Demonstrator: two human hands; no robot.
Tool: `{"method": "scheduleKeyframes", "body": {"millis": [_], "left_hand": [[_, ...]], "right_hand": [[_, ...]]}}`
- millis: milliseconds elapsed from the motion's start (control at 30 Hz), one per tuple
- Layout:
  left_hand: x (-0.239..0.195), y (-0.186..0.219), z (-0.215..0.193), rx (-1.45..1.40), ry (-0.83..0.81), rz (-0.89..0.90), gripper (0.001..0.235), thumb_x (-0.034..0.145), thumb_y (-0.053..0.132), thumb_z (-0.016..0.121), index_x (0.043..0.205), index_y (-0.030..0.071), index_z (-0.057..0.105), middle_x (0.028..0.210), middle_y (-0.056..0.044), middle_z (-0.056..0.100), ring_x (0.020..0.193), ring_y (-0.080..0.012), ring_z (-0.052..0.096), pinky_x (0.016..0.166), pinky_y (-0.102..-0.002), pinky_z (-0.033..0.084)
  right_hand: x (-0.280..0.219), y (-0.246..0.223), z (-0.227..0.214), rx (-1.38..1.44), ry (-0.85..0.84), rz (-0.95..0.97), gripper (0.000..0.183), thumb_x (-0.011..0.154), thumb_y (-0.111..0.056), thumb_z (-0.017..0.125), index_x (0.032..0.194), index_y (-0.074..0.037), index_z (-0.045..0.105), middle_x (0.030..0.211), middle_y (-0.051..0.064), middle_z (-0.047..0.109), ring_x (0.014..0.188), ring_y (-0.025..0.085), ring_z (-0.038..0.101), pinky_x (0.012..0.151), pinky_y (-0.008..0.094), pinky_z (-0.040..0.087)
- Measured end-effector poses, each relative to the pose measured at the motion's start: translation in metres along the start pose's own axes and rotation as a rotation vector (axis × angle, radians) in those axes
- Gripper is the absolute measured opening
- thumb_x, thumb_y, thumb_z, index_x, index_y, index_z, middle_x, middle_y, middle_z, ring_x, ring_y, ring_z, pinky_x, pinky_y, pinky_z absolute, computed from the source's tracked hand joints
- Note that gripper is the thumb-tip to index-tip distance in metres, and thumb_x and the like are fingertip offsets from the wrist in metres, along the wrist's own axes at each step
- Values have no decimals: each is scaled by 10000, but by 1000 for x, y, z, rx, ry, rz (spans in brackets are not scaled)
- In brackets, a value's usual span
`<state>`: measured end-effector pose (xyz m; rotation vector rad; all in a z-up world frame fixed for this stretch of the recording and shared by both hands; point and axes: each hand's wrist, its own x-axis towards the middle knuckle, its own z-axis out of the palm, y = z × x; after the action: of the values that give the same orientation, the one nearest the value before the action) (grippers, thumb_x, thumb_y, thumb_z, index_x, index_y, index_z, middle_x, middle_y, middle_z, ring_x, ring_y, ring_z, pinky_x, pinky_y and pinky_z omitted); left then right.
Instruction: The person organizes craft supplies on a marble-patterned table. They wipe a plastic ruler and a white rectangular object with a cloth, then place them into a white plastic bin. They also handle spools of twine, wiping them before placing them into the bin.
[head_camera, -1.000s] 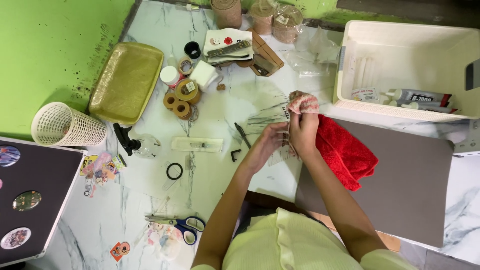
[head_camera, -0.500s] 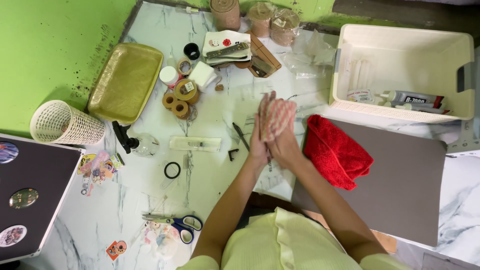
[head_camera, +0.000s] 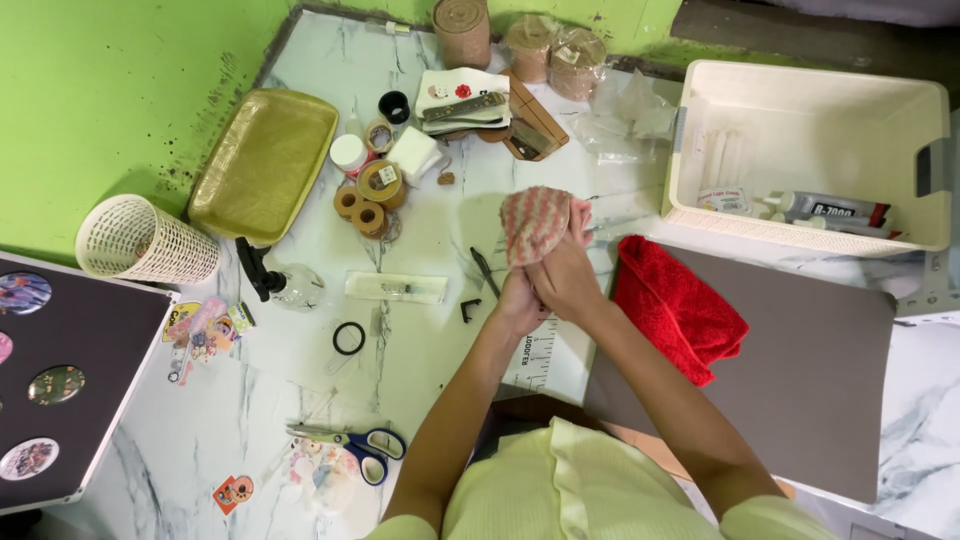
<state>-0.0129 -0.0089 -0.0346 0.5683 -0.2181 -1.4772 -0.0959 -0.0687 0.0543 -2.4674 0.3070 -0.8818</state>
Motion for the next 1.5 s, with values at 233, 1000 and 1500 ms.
{"method": "scheduleKeyframes", "body": {"millis": [233,1000,1500], "left_hand": [[7,-16,-26,134,-455,44,650,1220,554,301,1573,29,453,1460,-171,585,1229,-300,601,1009,-447,538],[-13,53,32,-114,-138,305,747,1030,639,316,1675,293,162,1667,-78,353,1498,-252,410,1208,-472,363],[0,32,28,-228,-209,408,813,1086,649,241,1677,91,219,1718,-195,268,1572,-327,313,1297,-485,318]], "right_hand": [[40,-16,-28,-94,-76,73,339,902,-265,627,1135,-27,690,1236,199,651,1242,397,520,1146,584,253],[-28,47,-19,903,-93,318,643,1038,-552,293,1563,-183,332,1548,5,465,1415,245,463,1120,510,373],[-10,-8,30,-75,54,45,473,1006,-163,497,1420,61,541,1479,325,496,1457,524,362,1260,616,61]]}}
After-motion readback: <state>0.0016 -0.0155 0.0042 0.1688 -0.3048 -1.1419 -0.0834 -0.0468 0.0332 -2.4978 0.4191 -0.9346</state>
